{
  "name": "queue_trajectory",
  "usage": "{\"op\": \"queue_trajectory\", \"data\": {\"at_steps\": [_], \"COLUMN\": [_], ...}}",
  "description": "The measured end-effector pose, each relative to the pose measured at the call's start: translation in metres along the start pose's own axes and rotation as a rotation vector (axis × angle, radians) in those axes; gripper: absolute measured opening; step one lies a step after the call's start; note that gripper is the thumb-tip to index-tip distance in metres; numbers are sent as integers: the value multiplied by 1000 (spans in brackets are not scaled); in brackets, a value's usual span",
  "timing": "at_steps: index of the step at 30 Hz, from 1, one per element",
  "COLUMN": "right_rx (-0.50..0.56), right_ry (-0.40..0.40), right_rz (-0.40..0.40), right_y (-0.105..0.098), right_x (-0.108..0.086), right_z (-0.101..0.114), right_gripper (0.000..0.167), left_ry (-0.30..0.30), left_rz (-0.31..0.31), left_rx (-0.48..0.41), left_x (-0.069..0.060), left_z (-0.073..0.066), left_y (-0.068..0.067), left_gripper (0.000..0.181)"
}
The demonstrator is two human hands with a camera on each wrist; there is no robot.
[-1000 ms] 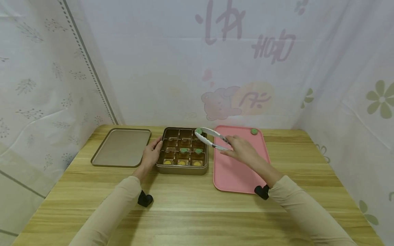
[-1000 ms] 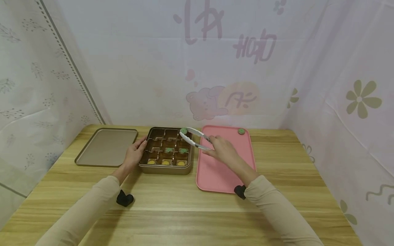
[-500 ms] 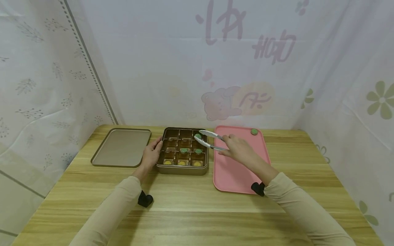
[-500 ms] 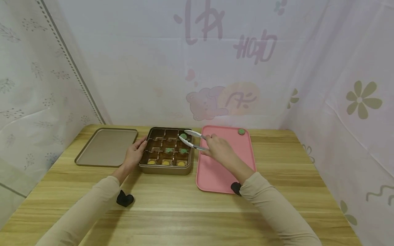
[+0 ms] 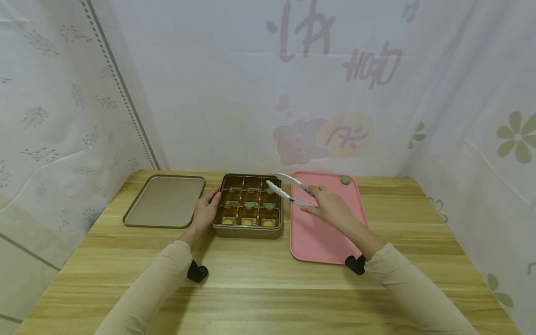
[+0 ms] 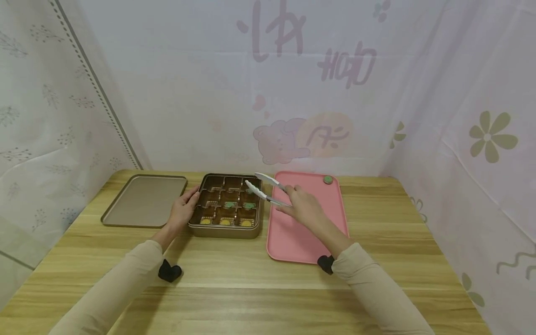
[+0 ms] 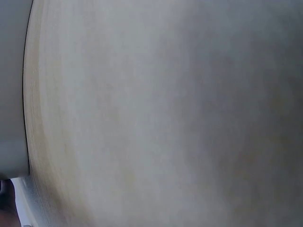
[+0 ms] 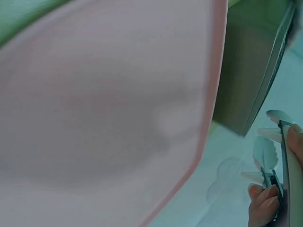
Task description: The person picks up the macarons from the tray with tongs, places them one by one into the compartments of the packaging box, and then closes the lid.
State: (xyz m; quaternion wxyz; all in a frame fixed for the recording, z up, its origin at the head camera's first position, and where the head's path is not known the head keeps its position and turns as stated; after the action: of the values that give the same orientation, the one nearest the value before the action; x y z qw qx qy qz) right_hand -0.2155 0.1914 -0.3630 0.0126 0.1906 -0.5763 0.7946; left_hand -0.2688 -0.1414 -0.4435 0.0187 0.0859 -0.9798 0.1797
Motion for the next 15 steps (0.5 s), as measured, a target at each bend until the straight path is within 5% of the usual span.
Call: {"op": "queue_trajectory", "data": {"at_steps": [7, 15], "right_rx": [114, 55], "right_ry": [109, 192], "right_rz": [-68, -70], "right_y": [-6, -18], "right_x": [-23, -45], "right_z": [-52, -111], "right_gripper": [48, 51], "left_ry": [-6, -16], "left_rz": [11, 10], "left_rx": [-10, -14], "left_x": [0, -1], "left_z": [1, 1], "left_y": [0, 0], "left_gripper": [49, 49]}}
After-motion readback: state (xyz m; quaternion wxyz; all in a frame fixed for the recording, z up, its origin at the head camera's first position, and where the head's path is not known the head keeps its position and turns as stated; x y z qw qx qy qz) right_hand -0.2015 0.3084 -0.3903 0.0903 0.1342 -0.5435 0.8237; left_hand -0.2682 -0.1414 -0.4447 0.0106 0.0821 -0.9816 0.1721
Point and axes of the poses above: each hand's wrist, its own x-axis towards the middle knuckle, its own y-axis out of the palm, z = x × y, the point moved 2 cm from there along x, towards the middle knuckle, and after that the axes turned 12 degrees about -z, right-handed, at the moved point
